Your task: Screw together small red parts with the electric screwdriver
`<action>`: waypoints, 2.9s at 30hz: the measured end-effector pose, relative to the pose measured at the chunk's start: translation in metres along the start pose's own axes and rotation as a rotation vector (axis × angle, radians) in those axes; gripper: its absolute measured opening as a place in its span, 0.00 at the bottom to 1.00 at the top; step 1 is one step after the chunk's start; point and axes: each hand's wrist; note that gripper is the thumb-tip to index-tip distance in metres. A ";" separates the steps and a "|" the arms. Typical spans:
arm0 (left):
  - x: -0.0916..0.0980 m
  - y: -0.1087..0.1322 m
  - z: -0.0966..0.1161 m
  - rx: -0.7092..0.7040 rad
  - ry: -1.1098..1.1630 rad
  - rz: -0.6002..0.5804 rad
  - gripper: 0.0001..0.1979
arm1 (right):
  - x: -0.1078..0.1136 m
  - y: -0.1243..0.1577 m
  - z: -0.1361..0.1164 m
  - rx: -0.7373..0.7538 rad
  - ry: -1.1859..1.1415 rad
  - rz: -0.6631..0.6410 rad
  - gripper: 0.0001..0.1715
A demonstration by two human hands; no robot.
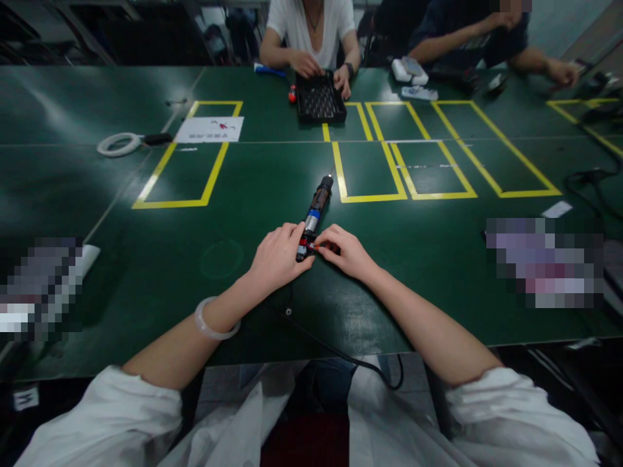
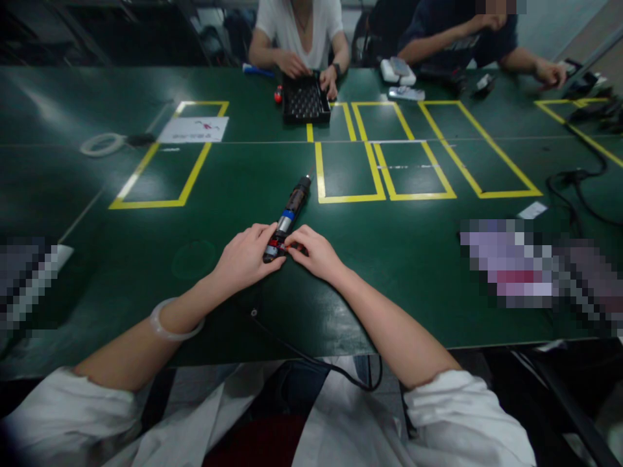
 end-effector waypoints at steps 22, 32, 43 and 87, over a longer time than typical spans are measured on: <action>-0.006 -0.005 0.004 0.052 -0.032 0.059 0.30 | -0.003 0.000 -0.001 -0.093 -0.108 -0.004 0.08; 0.005 -0.001 -0.044 0.127 -0.111 -0.008 0.34 | 0.002 0.002 -0.001 -0.116 -0.140 0.003 0.08; 0.014 0.002 -0.173 0.418 -0.138 0.005 0.37 | 0.001 0.002 0.000 -0.124 -0.130 -0.017 0.07; 0.003 -0.032 -0.035 0.037 1.144 -0.141 0.26 | -0.002 -0.002 -0.001 -0.210 -0.293 -0.039 0.16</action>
Point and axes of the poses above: each hand's wrist, its own y-axis away from the middle knuckle, its own x-axis out of the back of the hand, z = x × y, and after that the axes turned 3 degrees about y, right-handed
